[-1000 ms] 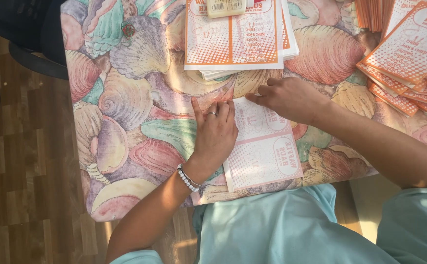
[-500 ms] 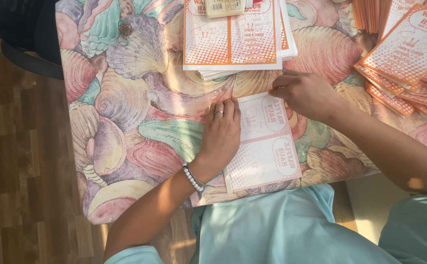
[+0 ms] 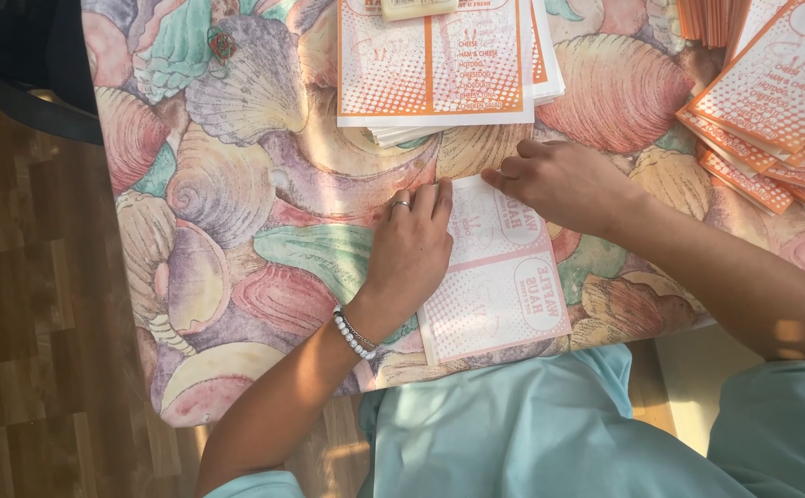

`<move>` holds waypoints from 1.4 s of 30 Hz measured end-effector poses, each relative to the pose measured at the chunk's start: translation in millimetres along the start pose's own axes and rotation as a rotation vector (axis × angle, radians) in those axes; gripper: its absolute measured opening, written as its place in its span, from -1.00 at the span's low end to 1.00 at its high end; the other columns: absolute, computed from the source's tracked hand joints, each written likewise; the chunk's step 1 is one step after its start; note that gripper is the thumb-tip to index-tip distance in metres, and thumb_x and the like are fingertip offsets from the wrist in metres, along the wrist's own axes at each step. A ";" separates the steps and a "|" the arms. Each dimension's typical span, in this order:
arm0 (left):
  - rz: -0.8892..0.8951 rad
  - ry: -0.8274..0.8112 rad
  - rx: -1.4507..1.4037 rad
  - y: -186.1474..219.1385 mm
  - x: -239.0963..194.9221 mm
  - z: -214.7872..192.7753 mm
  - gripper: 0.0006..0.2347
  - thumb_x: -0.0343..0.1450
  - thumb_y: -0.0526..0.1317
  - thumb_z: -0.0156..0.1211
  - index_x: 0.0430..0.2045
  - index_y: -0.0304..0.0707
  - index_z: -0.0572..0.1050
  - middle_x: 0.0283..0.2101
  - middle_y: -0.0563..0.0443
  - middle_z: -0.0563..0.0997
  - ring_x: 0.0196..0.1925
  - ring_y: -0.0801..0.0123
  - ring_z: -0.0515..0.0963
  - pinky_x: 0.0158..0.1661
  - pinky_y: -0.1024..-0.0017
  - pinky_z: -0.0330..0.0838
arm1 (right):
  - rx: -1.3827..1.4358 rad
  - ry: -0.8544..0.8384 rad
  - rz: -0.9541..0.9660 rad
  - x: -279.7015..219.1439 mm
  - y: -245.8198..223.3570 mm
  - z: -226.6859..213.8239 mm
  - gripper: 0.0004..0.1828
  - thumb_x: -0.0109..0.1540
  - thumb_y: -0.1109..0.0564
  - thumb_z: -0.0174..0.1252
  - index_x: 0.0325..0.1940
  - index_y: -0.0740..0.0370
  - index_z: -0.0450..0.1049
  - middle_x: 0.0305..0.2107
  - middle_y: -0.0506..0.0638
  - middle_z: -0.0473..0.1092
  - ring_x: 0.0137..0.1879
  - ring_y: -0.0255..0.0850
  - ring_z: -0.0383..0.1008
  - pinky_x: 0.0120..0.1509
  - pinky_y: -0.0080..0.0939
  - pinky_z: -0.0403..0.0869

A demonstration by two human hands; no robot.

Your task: Folding paper bags and stacking them neatly on a table.

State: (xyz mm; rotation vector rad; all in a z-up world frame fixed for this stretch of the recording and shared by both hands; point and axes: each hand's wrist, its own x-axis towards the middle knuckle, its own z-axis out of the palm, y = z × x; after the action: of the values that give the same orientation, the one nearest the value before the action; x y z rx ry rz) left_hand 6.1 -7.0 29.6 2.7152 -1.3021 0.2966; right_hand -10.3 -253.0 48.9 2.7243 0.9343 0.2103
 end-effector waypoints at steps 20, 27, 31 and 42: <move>-0.008 -0.065 -0.038 -2.1 7.2 -14.2 -0.60 0.39 -0.28 0.13 0.17 -0.27 0.45 -0.28 -0.07 0.42 -0.21 0.18 0.54 -0.24 0.34 0.54 | -0.007 -0.095 -0.007 3.1 2.6 -8.6 -0.62 0.22 0.18 0.21 0.11 -0.10 0.55 -0.39 -0.19 0.48 -0.18 -0.31 0.47 -0.14 -0.38 0.56; -0.031 -0.064 -0.046 0.6 10.7 -31.9 -0.57 0.38 -0.26 0.15 0.20 -0.23 0.42 -0.28 -0.04 0.40 -0.21 0.20 0.52 -0.20 0.30 0.54 | 0.054 0.012 0.005 -6.9 7.3 11.0 -0.81 0.26 0.17 0.20 -0.04 0.01 0.57 -0.41 -0.17 0.42 -0.11 -0.28 0.47 -0.14 -0.35 0.53; -0.020 -0.058 -0.068 -0.3 9.5 -32.7 -0.59 0.39 -0.27 0.15 0.17 -0.28 0.45 -0.28 -0.07 0.41 -0.22 0.20 0.52 -0.19 0.30 0.53 | 0.057 0.046 -0.007 -9.1 7.1 12.5 -0.85 0.27 0.17 0.20 -0.08 0.04 0.57 -0.42 -0.16 0.40 -0.12 -0.26 0.45 -0.14 -0.33 0.52; -0.035 -0.072 -0.110 -1.6 4.9 -14.3 -0.60 0.42 -0.29 0.11 0.17 -0.43 0.38 -0.07 -0.23 0.43 -0.08 0.14 0.53 -0.22 0.39 0.59 | -0.006 0.025 -0.091 -2.2 8.3 -0.1 -0.80 0.27 0.16 0.19 -0.03 0.07 0.57 -0.44 -0.15 0.39 -0.19 -0.31 0.44 -0.14 -0.38 0.51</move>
State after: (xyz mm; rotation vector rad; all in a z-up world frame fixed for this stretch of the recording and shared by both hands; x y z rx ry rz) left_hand 8.5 -7.1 44.6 2.6761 -1.2473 0.1210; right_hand -7.2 -260.7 51.2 2.6717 1.0601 0.2304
